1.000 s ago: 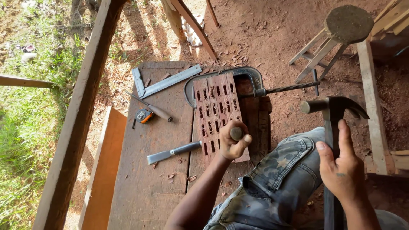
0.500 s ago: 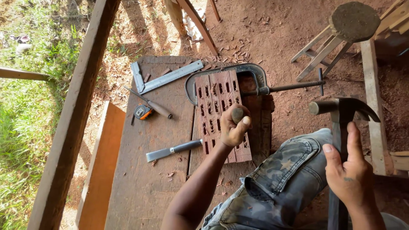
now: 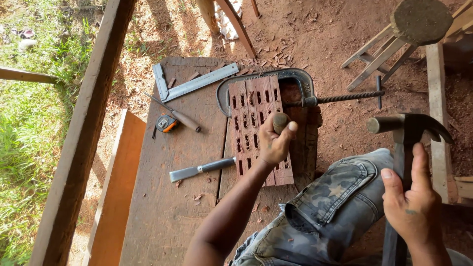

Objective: Use a hammer and chisel to carve repetitive patterns into a wooden block secured by a C-clamp.

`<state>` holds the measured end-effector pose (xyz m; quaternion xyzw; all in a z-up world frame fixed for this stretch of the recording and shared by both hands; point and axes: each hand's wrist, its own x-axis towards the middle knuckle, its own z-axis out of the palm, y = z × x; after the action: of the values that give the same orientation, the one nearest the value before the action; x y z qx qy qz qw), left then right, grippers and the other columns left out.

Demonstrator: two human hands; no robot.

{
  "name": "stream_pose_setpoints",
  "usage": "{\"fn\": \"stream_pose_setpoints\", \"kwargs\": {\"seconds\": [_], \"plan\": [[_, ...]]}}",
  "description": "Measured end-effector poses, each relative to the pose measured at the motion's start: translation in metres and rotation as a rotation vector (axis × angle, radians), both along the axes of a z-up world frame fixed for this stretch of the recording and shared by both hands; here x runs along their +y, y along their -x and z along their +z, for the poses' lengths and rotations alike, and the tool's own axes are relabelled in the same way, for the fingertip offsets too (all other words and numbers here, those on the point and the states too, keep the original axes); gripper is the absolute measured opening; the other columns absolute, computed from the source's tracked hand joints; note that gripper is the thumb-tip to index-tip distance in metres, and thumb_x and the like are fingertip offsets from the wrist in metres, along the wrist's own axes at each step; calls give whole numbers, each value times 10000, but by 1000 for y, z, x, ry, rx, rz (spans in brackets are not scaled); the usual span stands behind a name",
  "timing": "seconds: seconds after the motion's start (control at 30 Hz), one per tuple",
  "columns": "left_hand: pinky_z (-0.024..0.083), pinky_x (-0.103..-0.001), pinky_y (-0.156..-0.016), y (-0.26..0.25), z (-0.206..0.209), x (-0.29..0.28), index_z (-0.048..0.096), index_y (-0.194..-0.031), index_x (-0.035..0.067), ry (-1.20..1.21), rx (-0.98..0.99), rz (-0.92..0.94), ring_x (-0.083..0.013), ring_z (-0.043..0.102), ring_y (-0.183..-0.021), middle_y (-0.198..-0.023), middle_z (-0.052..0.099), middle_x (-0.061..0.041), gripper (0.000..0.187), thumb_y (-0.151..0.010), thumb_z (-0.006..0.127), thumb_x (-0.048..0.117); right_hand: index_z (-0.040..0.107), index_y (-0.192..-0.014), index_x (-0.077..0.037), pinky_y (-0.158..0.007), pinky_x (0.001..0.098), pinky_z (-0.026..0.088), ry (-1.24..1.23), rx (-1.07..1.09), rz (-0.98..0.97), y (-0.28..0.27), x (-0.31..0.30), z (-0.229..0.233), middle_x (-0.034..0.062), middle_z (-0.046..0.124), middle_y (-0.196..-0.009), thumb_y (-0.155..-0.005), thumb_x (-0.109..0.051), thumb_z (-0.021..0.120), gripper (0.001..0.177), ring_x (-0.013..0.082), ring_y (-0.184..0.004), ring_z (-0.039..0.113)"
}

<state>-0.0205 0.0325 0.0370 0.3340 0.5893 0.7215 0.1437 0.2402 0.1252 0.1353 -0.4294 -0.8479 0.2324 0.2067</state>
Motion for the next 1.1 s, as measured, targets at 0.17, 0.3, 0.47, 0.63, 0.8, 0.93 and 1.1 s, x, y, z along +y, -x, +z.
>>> {"fn": "stream_pose_setpoints", "kwargs": {"seconds": [0.17,0.3,0.47,0.63,0.8,0.93,1.1], "plan": [[533,-262,-505,6,-11,-9,546,-945,101,-144,-171,11,-115,596,-565,-710,566,6,293,-997,639,373,428,-1678,147,-511,430,460,-8,9,11,0,-2,1,244,638,-699,-1024,17,654,705,353,-529,596],[513,-269,-428,4,-25,-21,597,-968,96,-344,-241,27,-124,587,-518,-707,618,-8,90,-960,610,185,427,-1675,128,-522,441,468,-21,-25,18,2,-3,5,244,639,-723,-1032,8,649,690,358,-533,603],[465,-274,-437,-3,-10,-34,575,-908,105,-430,-254,37,-139,562,-509,-683,590,-26,492,-953,690,582,391,-1697,136,-519,416,455,20,-12,0,4,-5,6,213,603,-642,-1044,14,637,708,330,-505,578],[471,-235,-410,0,-21,-21,623,-833,111,-275,20,49,-97,546,-437,-628,632,-5,435,-1015,554,500,400,-1690,164,-509,405,462,3,-43,10,4,-5,9,219,617,-649,-1043,6,653,713,328,-501,594],[454,-251,-422,0,-26,0,564,-816,151,-185,12,-4,-87,501,-466,-602,545,42,403,-984,591,517,410,-1689,179,-501,394,461,-26,-67,13,2,-5,9,190,608,-607,-1059,-9,660,703,320,-495,596],[376,-281,-424,-1,-15,10,437,-747,175,-49,54,43,-121,422,-510,-645,436,46,370,-894,565,490,423,-1693,183,-511,398,458,-33,-39,11,2,-5,8,206,616,-638,-1059,13,669,701,327,-514,598],[400,-291,-436,-3,5,17,485,-770,137,43,41,-13,-131,465,-528,-652,460,44,416,-911,600,511,433,-1699,176,-514,391,452,-29,-37,1,1,-5,7,205,608,-623,-1069,11,671,693,324,-507,592]]}}
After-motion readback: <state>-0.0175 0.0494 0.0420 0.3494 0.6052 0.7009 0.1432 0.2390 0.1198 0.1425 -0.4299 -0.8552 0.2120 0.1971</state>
